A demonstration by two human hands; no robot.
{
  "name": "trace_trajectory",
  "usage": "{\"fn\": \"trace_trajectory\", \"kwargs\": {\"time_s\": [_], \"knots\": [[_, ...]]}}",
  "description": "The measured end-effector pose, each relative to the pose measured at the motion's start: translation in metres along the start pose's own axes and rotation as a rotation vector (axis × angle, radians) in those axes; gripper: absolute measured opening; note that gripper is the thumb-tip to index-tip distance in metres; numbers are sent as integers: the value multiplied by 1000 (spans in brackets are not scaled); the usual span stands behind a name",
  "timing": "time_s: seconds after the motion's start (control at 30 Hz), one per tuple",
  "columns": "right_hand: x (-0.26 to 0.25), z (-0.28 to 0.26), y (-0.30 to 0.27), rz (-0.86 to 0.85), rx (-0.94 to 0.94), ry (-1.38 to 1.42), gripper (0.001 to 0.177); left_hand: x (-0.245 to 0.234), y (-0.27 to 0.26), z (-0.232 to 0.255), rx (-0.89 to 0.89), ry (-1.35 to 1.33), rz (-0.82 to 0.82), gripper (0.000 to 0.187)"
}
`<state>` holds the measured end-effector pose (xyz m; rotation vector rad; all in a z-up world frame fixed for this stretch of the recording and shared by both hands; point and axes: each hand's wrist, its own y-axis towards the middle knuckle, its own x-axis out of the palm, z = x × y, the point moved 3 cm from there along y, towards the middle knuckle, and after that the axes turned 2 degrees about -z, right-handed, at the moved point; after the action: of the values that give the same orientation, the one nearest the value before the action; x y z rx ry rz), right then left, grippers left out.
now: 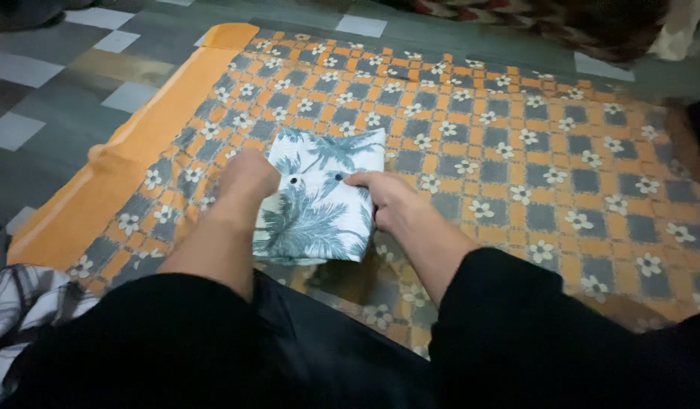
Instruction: Folding a short-sleeved shirt with a palm tree pattern on a floor mat.
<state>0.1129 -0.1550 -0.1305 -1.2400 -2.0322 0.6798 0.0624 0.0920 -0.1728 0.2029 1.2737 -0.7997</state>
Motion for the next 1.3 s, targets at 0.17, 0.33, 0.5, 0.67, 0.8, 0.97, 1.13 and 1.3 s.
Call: {"fn": "trace_trajectory", "kwargs": {"time_s": [0.17, 0.33, 0.5, 0.67, 0.8, 0.97, 1.13, 1.3], "knots": [[-39, -40, -44, -48, -206, 285, 83, -21, -26, 52, 134, -316, -55, 24], [-154, -7, -57, 235, -286, 446, 71, -12, -111, 114, 200, -355, -111, 35], [-189, 15, -69, 479, -324, 521, 87, 4, -206, 145, -14, -358, -225, 57], [-160, 6, -122, 435, -224, 614, 86, 54, -266, 177, -335, -1236, -701, 86], [-180, 23, -96, 454, -184, 632, 80, 104, -226, 164, -470, -1462, -614, 81], [-198, 26, -132, 487, -145, 680, 74, 144, -168, 122, -483, -1216, -212, 60], [-277, 8, -93, 436, -150, 292, 70, 161, -153, 127, -253, -790, -152, 42], [-267, -16, -105, 376, -254, -271, 37, 88, -212, 152, -87, -545, -97, 42]]}}
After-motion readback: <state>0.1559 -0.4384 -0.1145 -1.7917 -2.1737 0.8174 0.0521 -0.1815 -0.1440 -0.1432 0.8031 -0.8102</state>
